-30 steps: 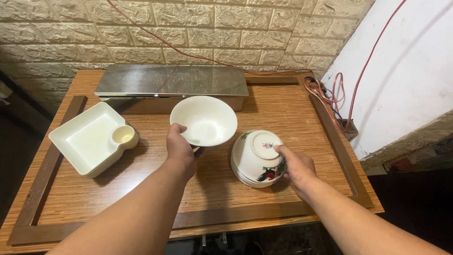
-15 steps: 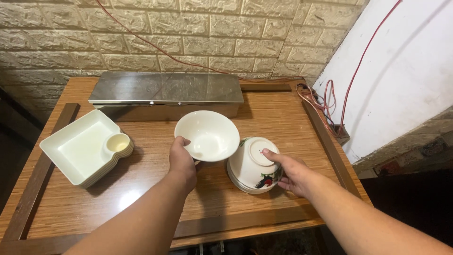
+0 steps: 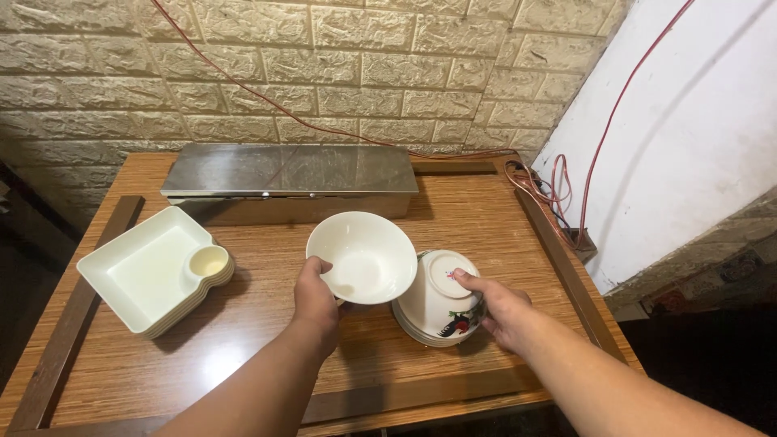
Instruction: The person retrieves tissues from a dispenser and uses them to wipe the inside and outside of several ceramic bowls on a wooden tray. The person handles each bowl individually, turning them over to clean all surfaces before placing them back on the tray.
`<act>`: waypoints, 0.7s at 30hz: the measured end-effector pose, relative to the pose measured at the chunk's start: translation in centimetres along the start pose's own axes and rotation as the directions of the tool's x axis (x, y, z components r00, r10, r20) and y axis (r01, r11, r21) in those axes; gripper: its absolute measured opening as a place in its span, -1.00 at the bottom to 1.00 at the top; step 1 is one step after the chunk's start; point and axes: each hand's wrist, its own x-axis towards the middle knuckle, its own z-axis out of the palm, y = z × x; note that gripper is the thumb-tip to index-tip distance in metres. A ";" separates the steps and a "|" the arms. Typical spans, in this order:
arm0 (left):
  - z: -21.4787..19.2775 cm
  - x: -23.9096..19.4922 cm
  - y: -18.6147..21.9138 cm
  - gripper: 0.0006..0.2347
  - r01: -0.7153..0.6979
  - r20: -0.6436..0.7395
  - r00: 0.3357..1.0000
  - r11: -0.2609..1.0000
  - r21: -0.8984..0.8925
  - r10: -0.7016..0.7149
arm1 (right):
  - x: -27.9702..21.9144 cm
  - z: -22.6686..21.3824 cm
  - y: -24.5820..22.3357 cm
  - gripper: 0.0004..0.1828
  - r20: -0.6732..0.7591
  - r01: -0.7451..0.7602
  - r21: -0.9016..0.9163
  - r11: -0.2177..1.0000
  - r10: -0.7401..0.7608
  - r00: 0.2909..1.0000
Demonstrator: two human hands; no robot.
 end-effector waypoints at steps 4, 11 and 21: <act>-1.2 -0.8 0.4 -0.52 0.005 -0.008 1.000 1.000 0.021 -0.005 | -0.1 0.0 -0.9 -0.08 0.052 -0.003 -0.055 0.999 0.006 0.999; -3.8 -2.1 1.4 -0.52 0.035 -0.033 0.999 0.998 -0.050 -0.037 | -3.4 2.3 -3.9 -0.30 0.127 0.046 0.109 0.993 -0.060 0.990; -9.6 2.5 -2.9 -0.54 -0.024 -0.118 0.993 0.995 -0.100 0.012 | -3.3 3.2 -1.8 -0.41 0.065 0.119 0.266 0.957 -0.141 0.988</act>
